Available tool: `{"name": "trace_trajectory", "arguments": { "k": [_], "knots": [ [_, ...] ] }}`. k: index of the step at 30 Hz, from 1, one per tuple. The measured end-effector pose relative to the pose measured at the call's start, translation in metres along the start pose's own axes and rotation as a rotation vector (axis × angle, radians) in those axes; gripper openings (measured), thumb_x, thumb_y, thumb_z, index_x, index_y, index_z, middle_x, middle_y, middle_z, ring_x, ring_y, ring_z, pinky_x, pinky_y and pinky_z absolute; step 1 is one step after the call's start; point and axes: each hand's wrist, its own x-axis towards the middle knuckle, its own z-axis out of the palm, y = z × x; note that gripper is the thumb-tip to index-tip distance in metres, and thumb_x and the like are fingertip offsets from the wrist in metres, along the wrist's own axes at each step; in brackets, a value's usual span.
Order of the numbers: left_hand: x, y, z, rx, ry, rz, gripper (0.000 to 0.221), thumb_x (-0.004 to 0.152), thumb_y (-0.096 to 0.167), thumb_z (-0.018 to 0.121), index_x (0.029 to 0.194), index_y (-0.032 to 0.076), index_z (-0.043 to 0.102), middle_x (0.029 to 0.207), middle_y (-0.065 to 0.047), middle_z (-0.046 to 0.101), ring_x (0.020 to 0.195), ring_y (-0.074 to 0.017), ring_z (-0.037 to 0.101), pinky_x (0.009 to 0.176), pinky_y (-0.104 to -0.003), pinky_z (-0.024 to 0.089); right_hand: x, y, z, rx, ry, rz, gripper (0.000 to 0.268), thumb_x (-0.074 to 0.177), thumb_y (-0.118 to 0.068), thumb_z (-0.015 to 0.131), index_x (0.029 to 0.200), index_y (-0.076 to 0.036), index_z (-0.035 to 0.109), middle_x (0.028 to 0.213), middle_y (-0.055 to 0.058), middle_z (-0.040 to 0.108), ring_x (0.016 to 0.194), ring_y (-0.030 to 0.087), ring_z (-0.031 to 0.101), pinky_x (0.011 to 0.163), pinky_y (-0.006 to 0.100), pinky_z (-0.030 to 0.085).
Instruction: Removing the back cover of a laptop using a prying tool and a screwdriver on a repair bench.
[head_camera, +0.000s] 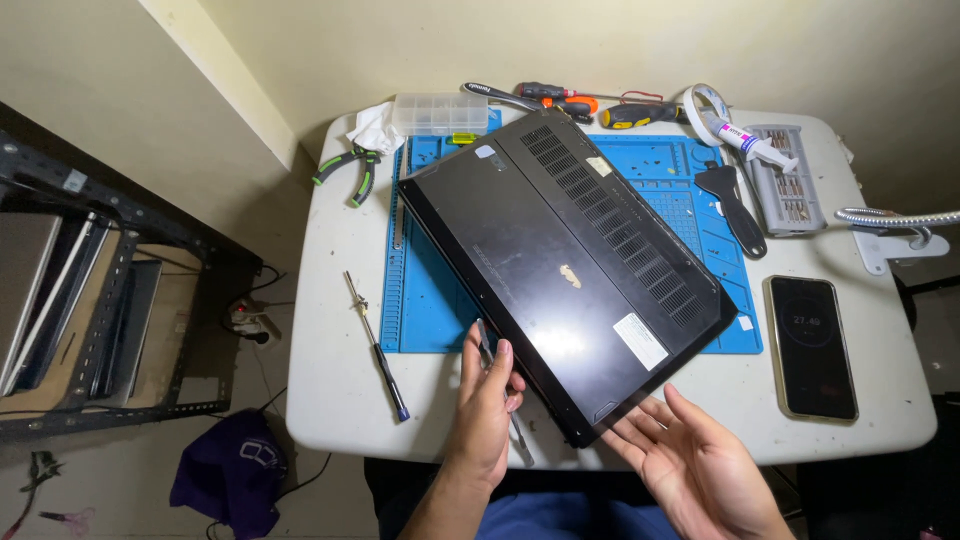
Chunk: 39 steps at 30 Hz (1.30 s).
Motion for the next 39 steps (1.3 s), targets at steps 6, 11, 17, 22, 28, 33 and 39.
{"name": "trace_trajectory", "arguments": {
  "k": [6,11,17,22,28,33,39],
  "knots": [
    [0.009,-0.005,-0.004,0.075,0.043,0.168,0.048,0.098,0.027,0.06,0.145,0.019,0.052,0.076,0.002,0.047,0.064,-0.0074,0.045,0.067,-0.024,0.039,-0.003,-0.008,-0.002,-0.337,0.429,0.144,0.034,0.105,-0.013,0.054,0.128,0.012,0.059,0.128,0.035,0.066,0.117,0.05,0.066,0.103,0.056,0.051],
    [0.014,-0.01,0.001,0.032,-0.022,0.243,0.085,0.087,0.028,0.074,0.157,-0.004,0.037,0.073,0.004,0.051,0.08,-0.007,0.051,0.083,-0.024,0.043,-0.004,-0.013,-0.029,-0.647,0.582,0.231,0.025,0.102,-0.012,0.053,0.106,0.01,0.063,0.108,0.03,0.072,0.099,0.043,0.071,0.096,0.052,0.06],
    [0.008,0.001,0.012,-0.037,0.051,0.16,0.094,0.075,0.013,0.081,0.157,-0.002,0.035,0.116,-0.018,0.068,0.112,-0.0172,0.065,0.11,-0.031,0.046,0.002,-0.006,-0.054,-0.809,0.447,0.197,0.028,0.105,-0.018,0.053,0.089,0.003,0.06,0.089,0.02,0.065,0.087,0.031,0.073,0.089,0.048,0.068],
    [0.003,0.002,0.022,0.017,0.049,0.243,0.066,0.079,0.006,0.082,0.138,0.004,0.052,0.088,-0.009,0.065,0.08,-0.0134,0.057,0.083,-0.025,0.049,0.012,-0.004,-0.066,-0.726,0.51,0.208,0.054,0.106,-0.045,0.042,0.083,0.003,0.053,0.082,0.021,0.059,0.086,0.037,0.077,0.087,0.054,0.069],
    [-0.011,0.015,0.046,0.143,0.046,0.407,0.049,0.078,0.01,0.084,0.118,0.007,0.056,0.095,-0.008,0.072,0.085,-0.0154,0.07,0.084,-0.028,0.059,0.044,-0.029,-0.027,-0.153,0.542,-0.097,0.082,0.101,-0.064,0.024,0.153,-0.002,0.041,0.152,0.019,0.05,0.139,0.028,0.047,0.116,0.039,0.037],
    [-0.01,0.01,0.054,0.298,0.119,0.468,0.039,0.08,0.018,0.081,0.108,0.011,0.053,0.093,-0.005,0.073,0.084,-0.0164,0.069,0.086,-0.03,0.057,0.072,-0.032,-0.029,0.166,0.498,-0.205,0.079,0.085,-0.078,0.049,0.138,-0.021,0.059,0.138,0.007,0.063,0.13,0.026,0.058,0.114,0.046,0.043],
    [0.006,-0.004,0.047,0.383,0.017,0.618,0.036,0.092,0.032,0.066,0.111,0.01,0.045,0.103,-0.006,0.072,0.095,-0.0188,0.069,0.091,-0.032,0.055,0.089,-0.026,-0.06,0.112,0.453,-0.275,0.104,0.082,-0.09,0.013,0.145,-0.019,0.055,0.147,0.014,0.058,0.136,0.033,0.053,0.116,0.052,0.04]
  ]
}}
